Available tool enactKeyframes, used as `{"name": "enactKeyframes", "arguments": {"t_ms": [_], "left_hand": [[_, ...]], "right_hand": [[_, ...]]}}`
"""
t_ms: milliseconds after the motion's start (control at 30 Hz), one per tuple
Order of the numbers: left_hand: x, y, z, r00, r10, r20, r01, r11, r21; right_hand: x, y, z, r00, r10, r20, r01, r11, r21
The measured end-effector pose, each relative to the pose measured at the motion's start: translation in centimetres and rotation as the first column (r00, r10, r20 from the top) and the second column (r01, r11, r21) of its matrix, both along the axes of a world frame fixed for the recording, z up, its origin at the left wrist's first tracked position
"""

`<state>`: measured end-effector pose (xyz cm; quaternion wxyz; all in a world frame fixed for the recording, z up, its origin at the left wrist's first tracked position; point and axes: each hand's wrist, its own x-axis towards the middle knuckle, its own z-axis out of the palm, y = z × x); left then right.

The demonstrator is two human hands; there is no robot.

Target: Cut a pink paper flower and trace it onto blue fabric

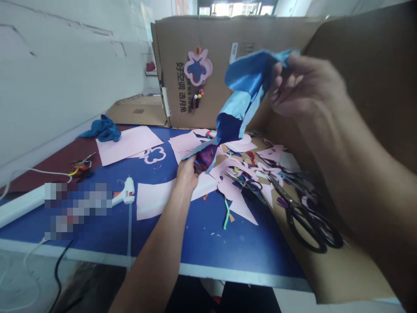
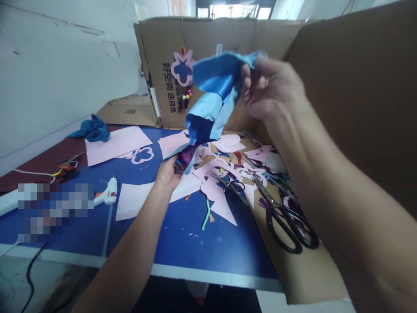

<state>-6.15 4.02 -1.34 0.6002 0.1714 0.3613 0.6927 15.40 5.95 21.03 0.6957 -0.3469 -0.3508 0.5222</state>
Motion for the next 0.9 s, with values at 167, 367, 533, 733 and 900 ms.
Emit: {"name": "enactKeyframes", "arguments": {"t_ms": [167,367,533,733,900], "left_hand": [[0.4,-0.4,-0.4,0.980,-0.174,-0.094,0.162,0.979,-0.124],[0.4,-0.7,-0.6,0.969,-0.230,-0.091,0.208,0.957,-0.204],[0.5,-1.1,0.1,0.968,-0.220,-0.123,0.188,0.954,-0.233],[0.5,-1.6,1.0,0.964,-0.249,-0.092,0.227,0.952,-0.205],[0.0,-1.1,1.0,0.987,-0.152,-0.043,0.141,0.971,-0.192]], "right_hand": [[2.2,3.0,-8.6,0.968,-0.020,0.251,0.085,0.964,-0.252],[3.0,-1.2,-16.0,0.836,0.116,0.537,-0.032,0.986,-0.163],[0.9,-4.8,-19.6,0.349,0.102,0.931,-0.262,0.965,-0.007],[-1.3,-3.9,-19.9,0.060,-0.107,0.992,-0.188,0.975,0.117],[-1.5,-5.2,-19.1,0.041,-0.157,0.987,-0.208,0.965,0.162]]}}
